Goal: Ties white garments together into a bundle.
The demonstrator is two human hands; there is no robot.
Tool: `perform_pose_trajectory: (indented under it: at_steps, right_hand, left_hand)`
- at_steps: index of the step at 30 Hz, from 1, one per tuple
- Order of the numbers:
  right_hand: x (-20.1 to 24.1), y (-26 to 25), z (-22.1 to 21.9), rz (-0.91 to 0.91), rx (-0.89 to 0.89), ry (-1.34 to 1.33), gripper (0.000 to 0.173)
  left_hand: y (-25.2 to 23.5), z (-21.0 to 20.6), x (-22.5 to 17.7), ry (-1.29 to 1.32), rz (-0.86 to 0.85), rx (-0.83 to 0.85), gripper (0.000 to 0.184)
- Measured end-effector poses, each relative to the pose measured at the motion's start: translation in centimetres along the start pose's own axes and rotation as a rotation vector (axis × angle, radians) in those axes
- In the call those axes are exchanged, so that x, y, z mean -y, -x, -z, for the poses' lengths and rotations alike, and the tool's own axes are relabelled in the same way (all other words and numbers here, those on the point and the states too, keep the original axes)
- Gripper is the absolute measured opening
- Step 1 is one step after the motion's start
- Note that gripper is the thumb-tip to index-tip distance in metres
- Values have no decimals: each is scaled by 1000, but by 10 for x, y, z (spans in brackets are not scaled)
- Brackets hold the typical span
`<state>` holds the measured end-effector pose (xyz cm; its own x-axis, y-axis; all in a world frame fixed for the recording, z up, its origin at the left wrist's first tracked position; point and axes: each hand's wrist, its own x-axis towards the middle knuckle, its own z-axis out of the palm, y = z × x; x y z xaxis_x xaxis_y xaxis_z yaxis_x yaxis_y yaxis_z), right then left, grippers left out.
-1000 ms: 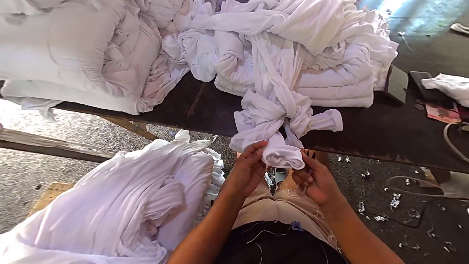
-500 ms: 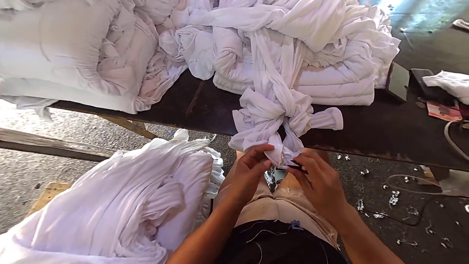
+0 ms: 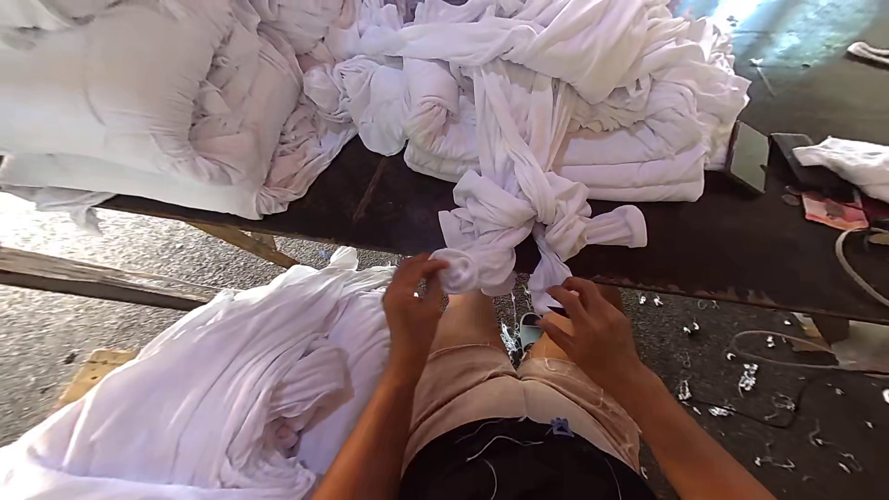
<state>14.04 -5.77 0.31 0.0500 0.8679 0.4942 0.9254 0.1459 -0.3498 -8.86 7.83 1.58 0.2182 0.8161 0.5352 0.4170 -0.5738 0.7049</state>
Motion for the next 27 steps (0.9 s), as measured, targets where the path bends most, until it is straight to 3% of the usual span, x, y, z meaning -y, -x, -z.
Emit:
perform_pose_trajectory:
  at_steps: [2, 5, 8, 11, 14, 16, 19, 21, 23, 24, 27]
  right_hand:
    - [-11, 6, -11, 8, 49, 49, 43]
    - [-26, 4, -20, -37, -18, 83, 20]
    - [-28, -6, -13, -75, -61, -3, 16]
    - [-9, -11, -6, -48, -97, -157, 16]
    - [7, -13, 3, -53, -104, -336, 16]
    - [6, -15, 11, -203, -81, -581, 18]
    - [3, -25, 22, -592, 1, -1119, 13]
    - [0, -29, 22, -800, 7, -1437, 16]
    - [-5, -31, 20, -913, -23, -1648, 24]
    - [-7, -31, 19, -936, -28, -1702, 25]
    - [-10, -31, 18, -973, -33, -1780, 26]
  left_hand:
    - [-1, 6, 3, -92, 16, -47, 20]
    - [13, -5, -15, -42, -80, 10, 22]
    - [35, -34, -39, 154, -143, 276, 25]
    - [44, -66, -53, 216, -107, 435, 47]
    - [27, -78, -53, 174, -60, 301, 38]
    - [11, -76, -47, 205, -19, 192, 25]
    - [-3, -71, -45, 386, 176, 270, 19]
    - [-10, -68, -52, 706, 519, 445, 23]
    - [-16, -68, -57, 1085, 852, 499, 27]
    - [-17, -68, -56, 1215, 936, 495, 29]
    - [-17, -68, -51, 1375, 1000, 467, 32]
